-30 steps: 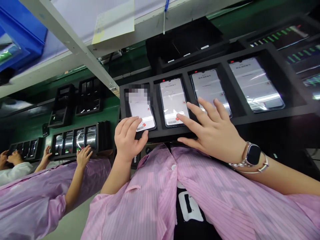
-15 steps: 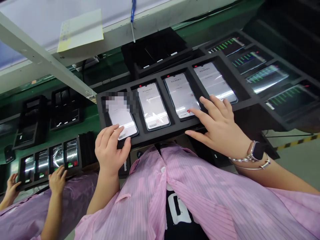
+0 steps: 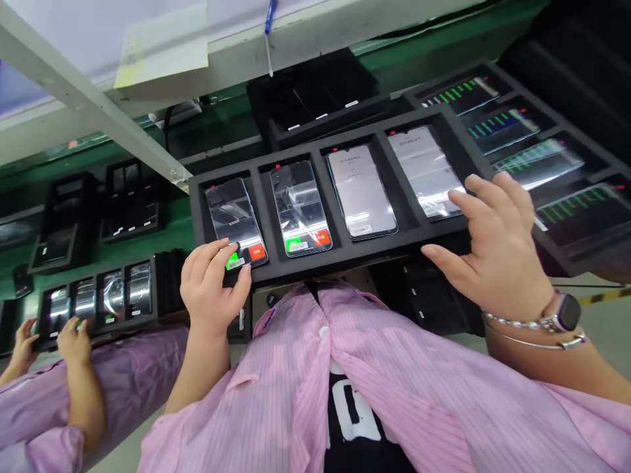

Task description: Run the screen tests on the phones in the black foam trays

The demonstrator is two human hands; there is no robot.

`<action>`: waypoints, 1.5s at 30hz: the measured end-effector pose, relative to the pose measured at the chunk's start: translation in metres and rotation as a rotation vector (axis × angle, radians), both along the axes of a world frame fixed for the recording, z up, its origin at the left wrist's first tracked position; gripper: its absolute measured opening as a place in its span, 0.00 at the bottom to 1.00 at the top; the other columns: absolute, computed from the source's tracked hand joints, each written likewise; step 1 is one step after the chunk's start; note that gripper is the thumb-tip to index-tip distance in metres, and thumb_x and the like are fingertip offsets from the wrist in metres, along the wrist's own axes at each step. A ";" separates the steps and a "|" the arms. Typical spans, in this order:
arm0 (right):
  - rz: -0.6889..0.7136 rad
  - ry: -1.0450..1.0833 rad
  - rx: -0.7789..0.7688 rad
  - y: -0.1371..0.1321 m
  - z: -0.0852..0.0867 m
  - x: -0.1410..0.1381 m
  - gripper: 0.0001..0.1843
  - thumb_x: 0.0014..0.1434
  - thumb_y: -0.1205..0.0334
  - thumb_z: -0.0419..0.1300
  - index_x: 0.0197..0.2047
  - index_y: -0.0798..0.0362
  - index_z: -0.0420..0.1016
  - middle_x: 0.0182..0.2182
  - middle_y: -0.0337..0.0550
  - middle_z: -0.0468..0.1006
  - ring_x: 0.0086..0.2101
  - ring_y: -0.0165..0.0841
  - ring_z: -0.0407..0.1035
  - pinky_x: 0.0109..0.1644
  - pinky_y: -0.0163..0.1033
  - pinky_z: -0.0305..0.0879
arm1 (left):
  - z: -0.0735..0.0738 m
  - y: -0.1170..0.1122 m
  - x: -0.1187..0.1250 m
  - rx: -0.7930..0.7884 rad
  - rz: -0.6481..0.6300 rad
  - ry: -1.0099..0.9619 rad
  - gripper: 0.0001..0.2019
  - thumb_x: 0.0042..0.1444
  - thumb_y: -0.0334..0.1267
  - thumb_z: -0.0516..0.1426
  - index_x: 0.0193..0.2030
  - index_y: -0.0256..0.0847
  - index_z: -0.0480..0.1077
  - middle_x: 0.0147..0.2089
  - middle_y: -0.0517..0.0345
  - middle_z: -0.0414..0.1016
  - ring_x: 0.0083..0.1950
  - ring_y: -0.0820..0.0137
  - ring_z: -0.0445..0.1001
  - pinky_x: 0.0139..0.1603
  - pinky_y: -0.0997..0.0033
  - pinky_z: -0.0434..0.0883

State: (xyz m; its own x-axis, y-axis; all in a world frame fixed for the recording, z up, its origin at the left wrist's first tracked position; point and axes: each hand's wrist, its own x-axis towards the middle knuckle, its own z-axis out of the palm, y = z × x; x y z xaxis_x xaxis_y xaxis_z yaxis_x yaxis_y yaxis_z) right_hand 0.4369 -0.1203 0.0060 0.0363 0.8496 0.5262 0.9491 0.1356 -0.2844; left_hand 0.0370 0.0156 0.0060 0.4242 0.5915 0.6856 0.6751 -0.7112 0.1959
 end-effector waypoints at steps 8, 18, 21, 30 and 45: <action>0.356 0.038 -0.001 0.033 0.010 -0.057 0.44 0.72 0.38 0.61 0.80 0.50 0.53 0.68 0.59 0.70 0.71 0.59 0.58 0.76 0.77 0.48 | -0.009 -0.009 -0.006 -0.083 0.148 -0.072 0.11 0.59 0.40 0.66 0.46 0.40 0.78 0.65 0.42 0.72 0.66 0.52 0.75 0.65 0.50 0.75; 0.623 -0.137 -0.103 0.057 0.014 -0.126 0.28 0.73 0.45 0.63 0.65 0.59 0.75 0.64 0.60 0.75 0.70 0.55 0.61 0.76 0.75 0.54 | -0.010 -0.009 -0.007 -0.104 0.145 -0.056 0.14 0.60 0.41 0.64 0.52 0.41 0.77 0.62 0.42 0.76 0.64 0.53 0.76 0.66 0.49 0.74; 0.571 -0.107 -0.075 0.050 0.014 -0.113 0.26 0.75 0.46 0.60 0.63 0.58 0.75 0.64 0.59 0.75 0.69 0.54 0.63 0.76 0.74 0.54 | -0.010 -0.009 -0.008 -0.089 0.125 -0.063 0.20 0.60 0.40 0.64 0.58 0.41 0.75 0.61 0.42 0.77 0.64 0.53 0.76 0.66 0.49 0.74; 0.310 0.009 -0.031 0.026 0.014 -0.059 0.27 0.73 0.47 0.62 0.65 0.56 0.69 0.60 0.57 0.78 0.67 0.54 0.67 0.77 0.70 0.53 | -0.007 -0.003 -0.011 -0.056 0.063 -0.071 0.18 0.59 0.38 0.66 0.56 0.41 0.77 0.59 0.42 0.78 0.61 0.53 0.77 0.64 0.50 0.74; -0.094 0.062 0.156 0.008 -0.003 0.013 0.22 0.68 0.52 0.65 0.61 0.50 0.71 0.52 0.53 0.81 0.59 0.50 0.75 0.74 0.67 0.61 | -0.008 0.000 -0.013 -0.044 0.073 -0.087 0.19 0.58 0.35 0.67 0.56 0.44 0.79 0.59 0.42 0.80 0.60 0.50 0.78 0.63 0.46 0.74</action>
